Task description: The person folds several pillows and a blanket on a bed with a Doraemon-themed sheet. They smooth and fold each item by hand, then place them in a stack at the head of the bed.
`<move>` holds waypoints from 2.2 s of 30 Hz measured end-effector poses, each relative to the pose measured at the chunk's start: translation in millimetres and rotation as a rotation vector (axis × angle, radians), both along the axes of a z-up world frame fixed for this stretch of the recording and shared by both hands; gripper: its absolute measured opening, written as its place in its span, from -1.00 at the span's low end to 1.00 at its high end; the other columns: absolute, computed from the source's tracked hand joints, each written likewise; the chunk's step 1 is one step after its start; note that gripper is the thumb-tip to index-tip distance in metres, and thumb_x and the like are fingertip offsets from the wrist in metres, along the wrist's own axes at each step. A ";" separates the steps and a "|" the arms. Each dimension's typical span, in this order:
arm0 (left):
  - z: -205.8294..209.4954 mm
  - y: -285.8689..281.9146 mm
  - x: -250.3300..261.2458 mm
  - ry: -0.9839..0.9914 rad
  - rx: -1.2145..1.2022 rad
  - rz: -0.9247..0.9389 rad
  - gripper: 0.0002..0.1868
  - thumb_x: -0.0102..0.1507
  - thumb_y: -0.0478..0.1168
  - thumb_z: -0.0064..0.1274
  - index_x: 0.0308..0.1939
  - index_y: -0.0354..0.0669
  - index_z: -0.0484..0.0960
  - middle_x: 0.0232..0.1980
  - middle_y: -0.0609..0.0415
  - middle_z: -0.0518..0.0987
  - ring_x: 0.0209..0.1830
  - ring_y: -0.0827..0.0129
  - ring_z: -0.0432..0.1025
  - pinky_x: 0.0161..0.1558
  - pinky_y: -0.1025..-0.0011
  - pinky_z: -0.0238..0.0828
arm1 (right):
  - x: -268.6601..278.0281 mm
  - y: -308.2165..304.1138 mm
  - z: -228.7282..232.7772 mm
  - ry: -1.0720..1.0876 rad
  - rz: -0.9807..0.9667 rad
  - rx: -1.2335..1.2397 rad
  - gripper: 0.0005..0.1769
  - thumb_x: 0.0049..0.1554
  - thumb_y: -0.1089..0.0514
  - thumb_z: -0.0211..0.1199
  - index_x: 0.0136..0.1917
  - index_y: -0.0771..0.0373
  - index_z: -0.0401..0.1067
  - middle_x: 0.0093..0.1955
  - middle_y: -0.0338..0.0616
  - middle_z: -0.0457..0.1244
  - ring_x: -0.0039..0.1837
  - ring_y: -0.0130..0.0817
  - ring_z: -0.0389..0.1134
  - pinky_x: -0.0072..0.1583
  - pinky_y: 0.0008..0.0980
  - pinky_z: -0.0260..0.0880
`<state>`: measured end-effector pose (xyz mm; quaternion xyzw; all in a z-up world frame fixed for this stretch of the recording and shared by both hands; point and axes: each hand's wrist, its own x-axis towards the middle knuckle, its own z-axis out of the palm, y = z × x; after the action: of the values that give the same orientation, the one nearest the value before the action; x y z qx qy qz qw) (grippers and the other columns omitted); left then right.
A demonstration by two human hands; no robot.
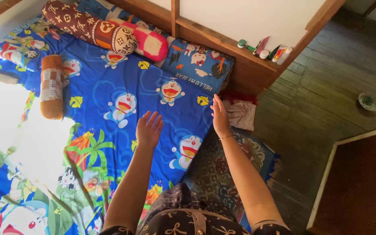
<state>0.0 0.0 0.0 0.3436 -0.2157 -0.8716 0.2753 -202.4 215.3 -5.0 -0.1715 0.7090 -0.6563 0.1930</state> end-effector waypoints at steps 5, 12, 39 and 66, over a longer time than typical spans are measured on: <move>-8.4 -21.4 -47.2 -0.044 0.017 0.003 -0.42 0.38 -0.05 -0.22 0.46 -0.15 0.27 0.45 -0.14 0.40 0.40 0.00 0.36 0.30 0.16 0.33 | -47.5 -16.6 -24.9 -0.044 -0.014 0.069 -0.23 0.31 -0.34 -0.20 0.62 0.07 0.05 0.62 -0.03 0.05 0.51 -0.09 0.21 0.39 -0.16 0.25; -55.7 -63.9 -131.2 -0.059 0.040 0.063 -0.45 0.38 -0.03 -0.25 0.43 -0.13 0.32 0.42 -0.11 0.44 0.35 0.02 0.39 0.27 0.16 0.34 | -151.2 -46.6 -81.7 -0.123 -0.020 0.026 -0.23 0.30 -0.34 -0.14 0.61 0.09 0.11 0.61 -0.02 0.07 0.50 -0.05 0.24 0.36 -0.16 0.26; -197.5 -274.0 -172.2 -0.047 0.044 0.441 -0.48 0.38 -0.02 -0.27 0.39 -0.09 0.39 0.31 -0.06 0.53 0.21 0.06 0.48 0.13 0.17 0.43 | -283.3 -298.8 -293.5 -0.356 0.172 0.093 -0.22 0.26 -0.36 -0.15 0.60 0.03 0.07 0.58 -0.05 0.07 0.40 -0.10 0.27 0.26 -0.09 0.30; -257.2 -384.5 -27.6 0.003 0.078 0.817 -0.43 0.34 -0.04 -0.20 0.43 -0.08 0.34 0.44 -0.08 0.42 0.42 0.02 0.35 0.35 0.11 0.31 | -174.9 -589.1 -316.5 -0.259 0.570 0.200 -0.22 0.29 -0.37 -0.20 0.61 0.06 0.08 0.58 -0.08 0.11 0.43 -0.16 0.28 0.29 -0.22 0.30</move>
<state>-27.6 -384.5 -257.2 0.4100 -0.0279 -0.6984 0.5859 -377.2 -373.8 -321.6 -0.2582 0.6631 -0.5192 0.4733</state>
